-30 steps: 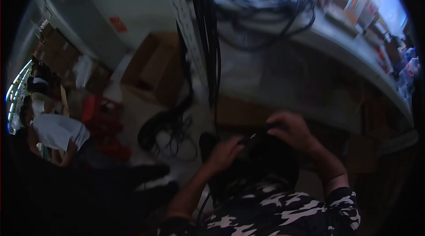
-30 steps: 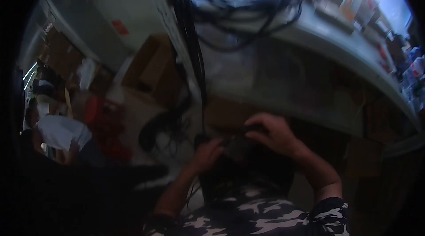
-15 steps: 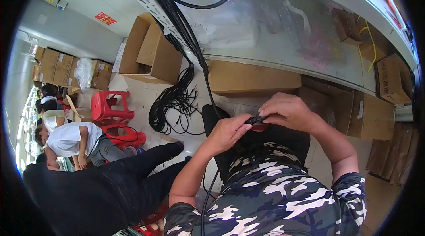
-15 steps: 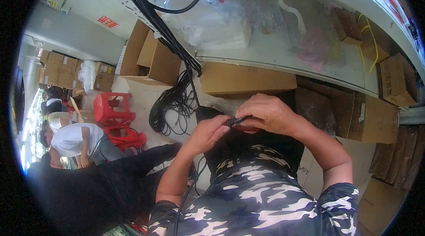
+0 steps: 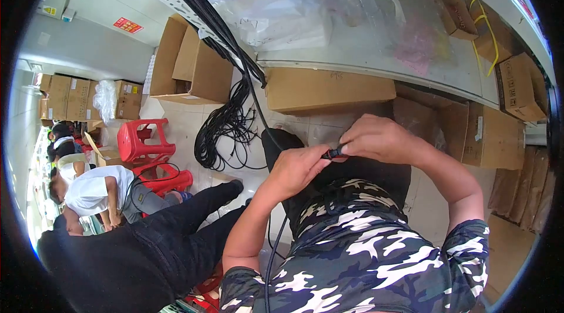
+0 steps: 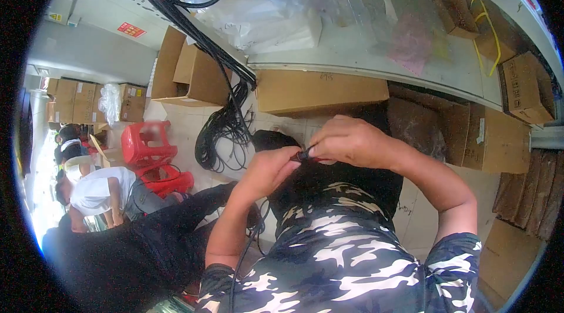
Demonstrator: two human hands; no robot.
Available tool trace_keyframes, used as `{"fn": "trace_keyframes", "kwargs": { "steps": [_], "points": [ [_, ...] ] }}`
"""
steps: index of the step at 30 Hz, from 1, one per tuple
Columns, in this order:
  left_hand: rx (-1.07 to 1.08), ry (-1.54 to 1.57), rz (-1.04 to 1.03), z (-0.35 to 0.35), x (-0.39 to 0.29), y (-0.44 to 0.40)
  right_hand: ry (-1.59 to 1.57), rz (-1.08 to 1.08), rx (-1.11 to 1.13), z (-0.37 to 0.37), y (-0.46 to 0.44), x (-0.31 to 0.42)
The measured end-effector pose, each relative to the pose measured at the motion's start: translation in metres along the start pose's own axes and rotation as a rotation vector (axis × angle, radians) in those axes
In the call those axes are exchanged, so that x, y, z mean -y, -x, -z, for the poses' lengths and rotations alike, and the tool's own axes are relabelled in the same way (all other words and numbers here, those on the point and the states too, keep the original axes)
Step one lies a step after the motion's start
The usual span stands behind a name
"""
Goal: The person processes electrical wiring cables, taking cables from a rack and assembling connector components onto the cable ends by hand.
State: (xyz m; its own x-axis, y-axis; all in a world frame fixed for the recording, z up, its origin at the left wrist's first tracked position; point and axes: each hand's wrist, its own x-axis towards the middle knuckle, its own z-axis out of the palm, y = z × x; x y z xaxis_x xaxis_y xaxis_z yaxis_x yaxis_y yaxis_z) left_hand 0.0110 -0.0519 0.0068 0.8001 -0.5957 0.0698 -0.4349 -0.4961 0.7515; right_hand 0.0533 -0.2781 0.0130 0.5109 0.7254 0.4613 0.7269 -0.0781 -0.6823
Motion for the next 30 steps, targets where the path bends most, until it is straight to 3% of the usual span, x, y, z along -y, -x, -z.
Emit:
{"fn": "trace_keyframes", "kwargs": {
  "steps": [4, 6, 7, 9, 10, 11, 13, 18, 21, 26, 27, 28, 30],
  "points": [
    [0.093, 0.144, 0.061, -0.001, 0.001, 0.001, 0.157, 0.161, -0.001, 0.003, 0.000, -0.001],
    [0.025, -0.094, 0.014, -0.004, -0.001, -0.002, 0.043, -0.141, 0.068, 0.001, 0.004, 0.000],
    [0.025, -0.094, 0.015, -0.005, -0.002, -0.003, 0.042, -0.141, 0.068, 0.000, 0.002, 0.004],
    [0.021, -0.188, -0.038, -0.006, -0.001, -0.003, -0.386, -0.880, 0.312, 0.000, -0.005, 0.014],
    [0.021, -0.187, -0.035, -0.006, -0.001, -0.003, -0.349, -0.806, 0.524, 0.004, -0.005, 0.005],
    [0.000, -0.104, -0.019, -0.007, 0.000, -0.002, -0.354, -0.807, 0.528, 0.003, -0.003, 0.006],
    [-0.026, -0.024, 0.000, -0.007, 0.000, -0.002, -0.052, -0.365, 0.156, 0.002, 0.000, 0.010],
    [-0.027, -0.027, -0.025, -0.009, 0.003, -0.002, -0.092, -0.296, 0.159, -0.004, 0.010, -0.002],
    [0.056, -0.030, -0.002, -0.006, 0.000, -0.004, 0.140, -0.294, 0.320, -0.005, 0.015, -0.003],
    [0.029, -0.014, -0.001, -0.008, 0.005, -0.002, -0.031, -0.285, -0.012, -0.009, -0.002, 0.006],
    [0.026, -0.008, -0.002, -0.008, 0.005, -0.003, 0.077, -0.107, 0.011, -0.015, 0.002, -0.004],
    [0.026, -0.006, 0.001, -0.008, 0.004, -0.003, 0.074, -0.107, 0.013, -0.014, 0.011, -0.007],
    [0.045, 0.010, -0.017, -0.008, 0.004, -0.005, 0.238, -0.339, 0.390, -0.011, 0.014, -0.006]
  ]
}}
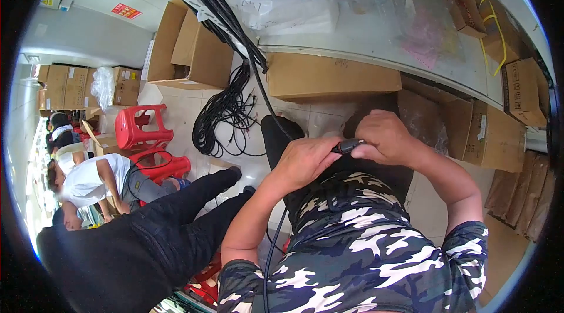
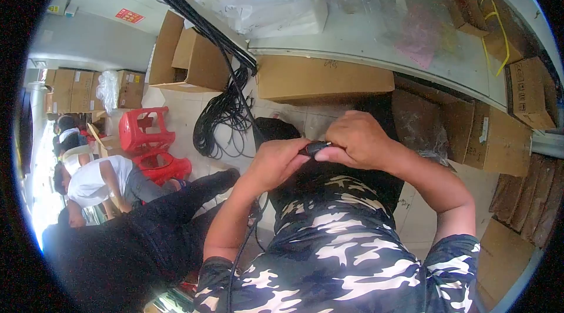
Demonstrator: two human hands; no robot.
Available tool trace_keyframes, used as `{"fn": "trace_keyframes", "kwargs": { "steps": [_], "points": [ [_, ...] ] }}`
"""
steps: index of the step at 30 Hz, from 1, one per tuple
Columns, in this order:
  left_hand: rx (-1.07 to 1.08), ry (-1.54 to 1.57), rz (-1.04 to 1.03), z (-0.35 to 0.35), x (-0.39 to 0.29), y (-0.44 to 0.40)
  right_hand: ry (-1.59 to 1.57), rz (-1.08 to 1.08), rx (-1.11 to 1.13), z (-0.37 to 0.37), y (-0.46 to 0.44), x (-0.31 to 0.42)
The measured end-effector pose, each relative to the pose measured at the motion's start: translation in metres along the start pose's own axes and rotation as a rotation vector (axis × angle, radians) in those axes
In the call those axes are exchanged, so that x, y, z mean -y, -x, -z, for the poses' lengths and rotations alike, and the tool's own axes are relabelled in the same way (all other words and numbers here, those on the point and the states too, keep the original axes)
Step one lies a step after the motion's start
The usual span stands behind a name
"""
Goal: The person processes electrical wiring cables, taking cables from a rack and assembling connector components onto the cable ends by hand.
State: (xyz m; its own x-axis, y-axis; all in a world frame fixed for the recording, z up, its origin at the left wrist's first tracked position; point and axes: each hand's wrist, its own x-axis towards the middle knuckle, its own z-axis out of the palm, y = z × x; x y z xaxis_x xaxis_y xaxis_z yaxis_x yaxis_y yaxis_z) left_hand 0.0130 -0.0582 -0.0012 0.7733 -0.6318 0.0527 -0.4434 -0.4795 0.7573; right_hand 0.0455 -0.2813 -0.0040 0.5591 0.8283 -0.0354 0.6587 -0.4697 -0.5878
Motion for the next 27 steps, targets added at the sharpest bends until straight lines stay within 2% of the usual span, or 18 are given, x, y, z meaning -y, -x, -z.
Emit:
{"fn": "trace_keyframes", "kwargs": {
  "steps": [1, 3, 4, 5, 7, 8, 10, 11, 13, 15, 17, 19, 21, 23, 24, 27],
  "points": [
    [-0.004, 0.000, 0.007, -0.001, 0.001, 0.000, -0.002, 0.006, 0.004, 0.004, -0.002, 0.005],
    [-0.043, 0.015, -0.008, -0.003, 0.004, 0.003, -0.318, -0.003, -0.350, 0.009, -0.011, 0.019],
    [-0.052, 0.012, 0.005, -0.005, 0.006, 0.004, -0.192, 0.184, -0.536, -0.010, -0.013, 0.008],
    [-0.042, 0.016, -0.003, -0.008, 0.007, 0.004, -0.201, 0.196, -0.528, -0.011, -0.007, 0.006],
    [-0.046, 0.014, -0.004, -0.012, 0.005, 0.006, -0.051, 0.020, -0.133, -0.012, 0.007, 0.005],
    [-0.022, 0.015, -0.004, -0.014, 0.005, 0.005, -0.144, -0.044, -0.007, -0.017, 0.010, -0.002],
    [-0.028, 0.021, -0.014, -0.019, 0.006, 0.006, -0.248, 0.040, -0.256, -0.004, 0.000, 0.015],
    [-0.048, 0.015, 0.003, -0.020, 0.007, 0.006, -0.214, 0.003, -0.307, -0.002, -0.003, 0.022],
    [-0.064, 0.042, -0.019, -0.022, 0.009, 0.007, 0.060, 0.254, -0.292, -0.002, -0.001, 0.015],
    [-0.024, 0.046, 0.010, -0.021, 0.009, 0.007, 0.080, 0.235, -0.273, -0.008, 0.005, 0.018],
    [0.071, 0.018, -0.014, -0.023, 0.008, 0.007, -0.513, -0.532, 0.061, -0.015, 0.010, 0.017],
    [0.081, 0.039, -0.054, -0.034, 0.007, 0.007, -0.585, -0.477, 0.095, -0.017, 0.010, 0.014],
    [0.029, 0.048, -0.024, -0.036, 0.008, 0.006, -0.704, -0.292, -0.216, -0.021, 0.015, 0.021],
    [-0.042, 0.096, -0.008, -0.035, 0.009, 0.006, -0.250, 0.039, -0.238, -0.004, 0.011, 0.022],
    [-0.073, 0.097, 0.012, -0.035, 0.009, 0.005, -0.060, 0.087, -0.184, -0.001, 0.012, 0.021],
    [-0.090, 0.153, -0.065, -0.039, 0.009, 0.001, 0.256, 0.207, -0.099, 0.006, 0.015, 0.012]
  ]
}}
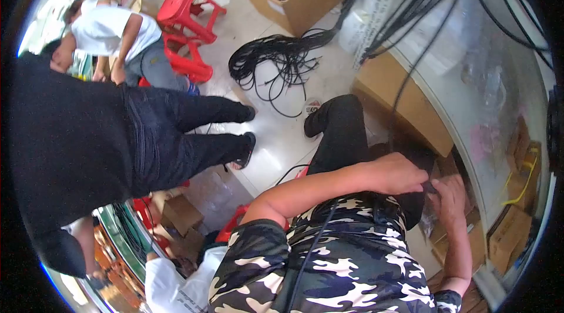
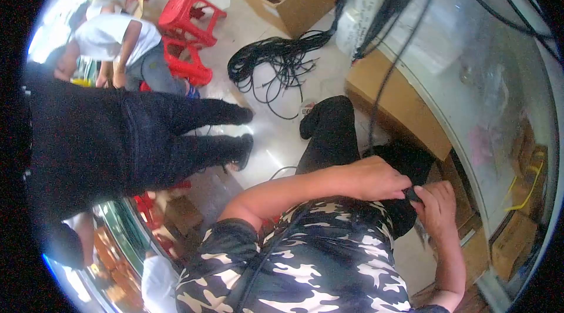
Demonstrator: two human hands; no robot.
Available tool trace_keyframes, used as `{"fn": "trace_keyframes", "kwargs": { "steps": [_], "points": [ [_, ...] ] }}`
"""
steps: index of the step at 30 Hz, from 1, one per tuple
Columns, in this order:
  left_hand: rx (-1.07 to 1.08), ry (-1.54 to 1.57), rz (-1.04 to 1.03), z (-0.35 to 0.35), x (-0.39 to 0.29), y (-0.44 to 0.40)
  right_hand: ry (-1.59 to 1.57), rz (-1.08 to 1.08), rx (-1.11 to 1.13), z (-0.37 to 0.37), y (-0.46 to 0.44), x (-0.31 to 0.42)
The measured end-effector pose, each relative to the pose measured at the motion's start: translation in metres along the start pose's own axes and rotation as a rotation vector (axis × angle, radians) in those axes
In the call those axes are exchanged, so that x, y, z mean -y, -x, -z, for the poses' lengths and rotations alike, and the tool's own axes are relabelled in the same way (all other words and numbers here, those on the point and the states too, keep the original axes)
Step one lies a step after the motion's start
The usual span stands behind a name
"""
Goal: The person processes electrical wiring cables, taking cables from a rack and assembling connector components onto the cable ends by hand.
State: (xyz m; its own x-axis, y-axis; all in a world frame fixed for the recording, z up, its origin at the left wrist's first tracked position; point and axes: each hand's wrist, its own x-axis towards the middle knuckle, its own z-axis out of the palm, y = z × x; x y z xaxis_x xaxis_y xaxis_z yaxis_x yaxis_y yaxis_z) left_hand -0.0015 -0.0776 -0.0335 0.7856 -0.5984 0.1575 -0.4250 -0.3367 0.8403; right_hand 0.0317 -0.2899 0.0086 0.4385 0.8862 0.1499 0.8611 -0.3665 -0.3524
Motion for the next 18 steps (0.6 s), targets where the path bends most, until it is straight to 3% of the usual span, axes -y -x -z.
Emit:
{"fn": "trace_keyframes", "kwargs": {
  "steps": [5, 8, 10, 11, 12, 14, 16, 18],
  "points": [
    [-0.115, 0.042, -0.047, 0.002, -0.001, 0.002, 0.160, 0.114, 0.129, 0.018, -0.021, 0.000],
    [-0.169, 0.015, -0.082, 0.003, 0.004, 0.004, 0.174, 0.040, 0.246, 0.019, -0.028, 0.009],
    [-0.216, -0.028, -0.041, 0.000, 0.006, 0.006, -0.529, -0.838, 0.332, 0.015, -0.028, 0.022],
    [-0.225, -0.028, -0.040, -0.001, 0.007, 0.008, -0.964, -1.104, 0.386, 0.016, -0.030, 0.020],
    [-0.189, -0.069, -0.045, -0.002, 0.008, 0.009, -0.957, -1.102, 0.390, 0.015, -0.031, 0.016],
    [-0.160, -0.111, -0.054, -0.004, 0.012, 0.012, -1.337, -1.241, 0.428, 0.013, -0.029, 0.011],
    [-0.205, 0.073, -0.080, -0.001, 0.015, 0.015, -1.322, -1.221, 0.408, 0.016, -0.035, 0.018],
    [-0.154, 0.065, -0.056, 0.005, 0.014, 0.015, 0.003, -0.074, 0.227, 0.021, -0.051, 0.029]
  ]
}}
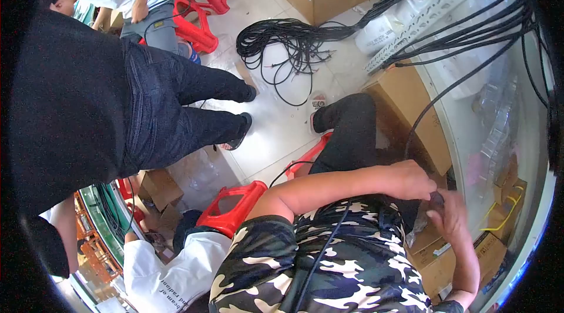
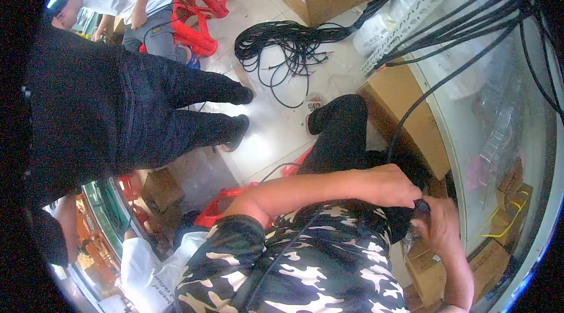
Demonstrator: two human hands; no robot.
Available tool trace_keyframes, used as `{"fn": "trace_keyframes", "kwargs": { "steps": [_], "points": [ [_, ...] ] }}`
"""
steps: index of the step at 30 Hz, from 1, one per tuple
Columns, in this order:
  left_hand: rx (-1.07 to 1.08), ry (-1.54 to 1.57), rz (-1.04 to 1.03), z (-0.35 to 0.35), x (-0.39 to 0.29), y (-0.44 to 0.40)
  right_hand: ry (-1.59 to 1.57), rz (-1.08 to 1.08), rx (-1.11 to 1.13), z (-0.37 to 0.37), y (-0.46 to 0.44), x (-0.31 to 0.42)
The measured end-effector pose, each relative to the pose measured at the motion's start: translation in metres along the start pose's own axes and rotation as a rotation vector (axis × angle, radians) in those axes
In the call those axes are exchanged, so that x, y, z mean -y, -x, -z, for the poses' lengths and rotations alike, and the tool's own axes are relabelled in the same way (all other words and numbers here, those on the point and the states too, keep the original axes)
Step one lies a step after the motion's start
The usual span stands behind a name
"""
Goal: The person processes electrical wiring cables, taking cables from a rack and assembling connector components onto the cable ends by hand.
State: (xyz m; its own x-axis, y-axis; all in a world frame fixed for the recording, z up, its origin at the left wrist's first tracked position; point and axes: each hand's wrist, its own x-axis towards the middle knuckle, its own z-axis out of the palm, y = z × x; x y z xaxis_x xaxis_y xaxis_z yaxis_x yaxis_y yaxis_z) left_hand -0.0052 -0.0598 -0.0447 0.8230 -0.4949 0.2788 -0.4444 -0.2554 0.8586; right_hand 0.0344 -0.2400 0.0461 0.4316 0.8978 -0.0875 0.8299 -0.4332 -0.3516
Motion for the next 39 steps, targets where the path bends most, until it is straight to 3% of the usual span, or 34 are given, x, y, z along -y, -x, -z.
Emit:
{"fn": "trace_keyframes", "kwargs": {
  "steps": [1, 4, 5, 7, 9, 11, 13, 15, 19, 21, 30, 32, 34, 35, 36, 39],
  "points": [
    [0.047, -0.006, 0.028, 0.005, -0.002, -0.001, 0.157, 0.032, 0.089, 0.005, 0.000, -0.003],
    [0.116, -0.021, 0.031, 0.013, -0.008, -0.006, 0.140, 0.060, 0.145, 0.008, 0.001, -0.011],
    [0.115, -0.017, 0.027, 0.016, -0.011, -0.006, 0.030, -0.030, 0.062, 0.009, 0.001, -0.002],
    [0.105, -0.032, -0.046, 0.016, -0.010, -0.006, -1.179, -0.816, 0.283, -0.001, 0.013, -0.008],
    [0.162, -0.115, 0.012, 0.017, -0.007, -0.006, -1.504, -0.895, 0.301, -0.012, 0.012, -0.010],
    [0.195, -0.133, 0.070, 0.016, -0.004, -0.009, -1.250, -0.766, 0.228, -0.019, 0.010, -0.011],
    [0.229, -0.133, 0.108, 0.021, -0.004, -0.011, -0.368, -0.277, -0.066, -0.026, 0.010, -0.009],
    [0.263, -0.099, 0.119, 0.029, -0.009, -0.012, -0.166, -0.064, -0.178, -0.015, 0.004, -0.010],
    [0.298, -0.076, 0.101, 0.031, -0.018, -0.016, 0.098, 0.046, -0.198, -0.016, 0.010, -0.019],
    [0.240, -0.089, 0.033, 0.031, -0.022, -0.019, 0.107, 0.086, -0.286, -0.019, 0.010, -0.024],
    [0.373, -0.347, 0.064, 0.023, -0.030, -0.029, 0.358, 0.214, -0.241, -0.010, 0.016, -0.026],
    [0.351, -0.389, 0.047, 0.020, -0.032, -0.030, -0.026, 0.098, -0.250, -0.029, 0.019, -0.029],
    [0.328, -0.427, 0.031, 0.017, -0.033, -0.031, -0.681, -0.397, -0.077, -0.035, 0.017, -0.011],
    [0.369, -0.505, 0.038, 0.016, -0.033, -0.031, -1.057, -0.586, 0.116, -0.031, 0.018, -0.012],
    [0.408, -0.583, 0.042, 0.014, -0.032, -0.031, -1.069, -0.597, 0.107, -0.035, 0.020, -0.017],
    [0.481, -0.555, 0.084, 0.009, -0.024, -0.029, -1.679, -0.761, 0.410, -0.056, 0.020, -0.028]
  ]
}}
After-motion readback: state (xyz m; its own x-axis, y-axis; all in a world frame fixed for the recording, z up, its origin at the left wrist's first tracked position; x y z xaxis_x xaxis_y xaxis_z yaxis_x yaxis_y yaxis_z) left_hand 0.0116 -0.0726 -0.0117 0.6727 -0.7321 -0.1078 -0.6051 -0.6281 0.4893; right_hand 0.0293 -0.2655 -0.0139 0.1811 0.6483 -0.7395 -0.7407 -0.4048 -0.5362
